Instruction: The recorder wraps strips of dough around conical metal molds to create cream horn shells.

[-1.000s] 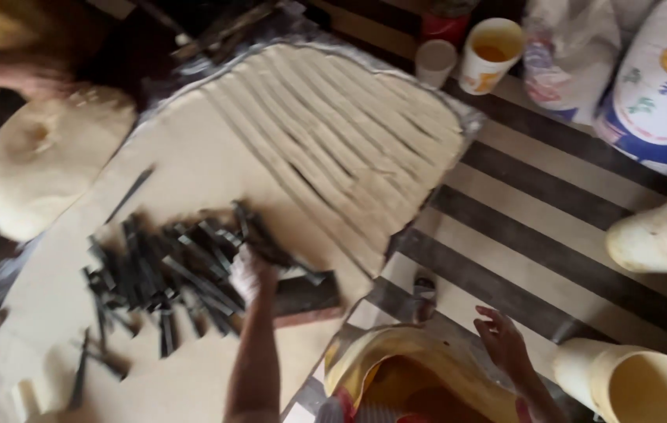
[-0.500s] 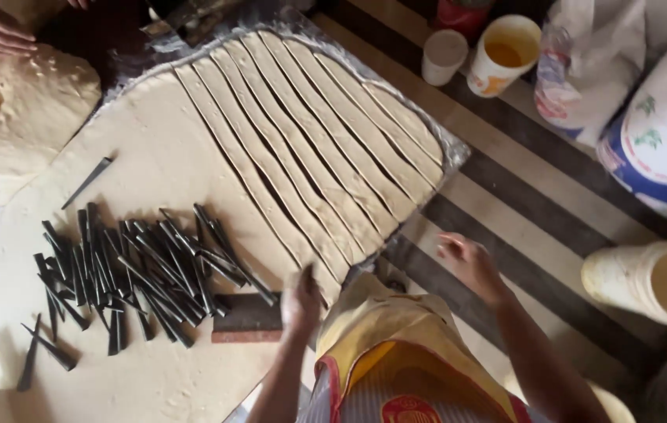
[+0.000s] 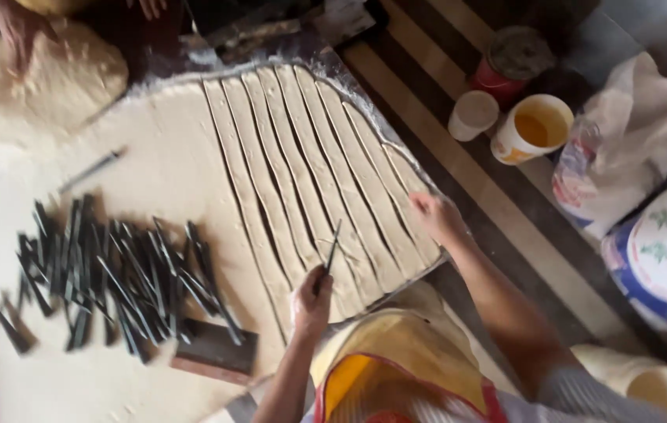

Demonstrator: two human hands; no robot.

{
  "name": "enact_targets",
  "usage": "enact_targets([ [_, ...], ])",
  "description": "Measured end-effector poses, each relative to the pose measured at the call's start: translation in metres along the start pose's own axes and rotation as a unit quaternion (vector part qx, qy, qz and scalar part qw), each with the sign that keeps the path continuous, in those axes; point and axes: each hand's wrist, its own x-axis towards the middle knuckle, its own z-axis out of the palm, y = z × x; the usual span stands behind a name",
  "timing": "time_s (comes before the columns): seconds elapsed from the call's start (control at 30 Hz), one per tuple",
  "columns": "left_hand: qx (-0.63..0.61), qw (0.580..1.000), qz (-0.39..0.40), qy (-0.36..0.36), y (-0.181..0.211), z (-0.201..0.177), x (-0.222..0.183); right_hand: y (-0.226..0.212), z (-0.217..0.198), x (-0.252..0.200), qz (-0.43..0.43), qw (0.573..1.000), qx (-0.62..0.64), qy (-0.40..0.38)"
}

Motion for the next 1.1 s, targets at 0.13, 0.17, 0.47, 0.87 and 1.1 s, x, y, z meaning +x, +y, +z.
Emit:
enact_targets([
  [0.13, 0.041, 0.992, -0.114, 0.04, 0.025, 0.04, -0.018, 0.026, 0.014, 0.079, -0.062, 0.993, -0.102, 0.001],
  [0.17, 0.038, 0.99, -0.122, 0.056, 0.02, 0.055, -0.02, 0.025, 0.017, 0.1, -0.05, 0.994, -0.098, -0.005],
  [0.47, 0.009, 0.976, -0.158, 0.148, 0.05, 0.149, -0.07, 0.031, 0.047, 0.164, -0.118, 0.987, -0.099, -0.053],
  [0.87, -0.029, 0.969, -0.148, 0.196, 0.085, 0.173, -0.058, 0.061, -0.015, 0.098, -0.039, 0.873, 0.363, -0.324],
  [1.1, 0.048, 0.991, -0.104, 0.071, 0.13, 0.178, -0.027, 0.063, -0.048, 0.036, 0.383, 0.648, 0.573, -0.324],
])
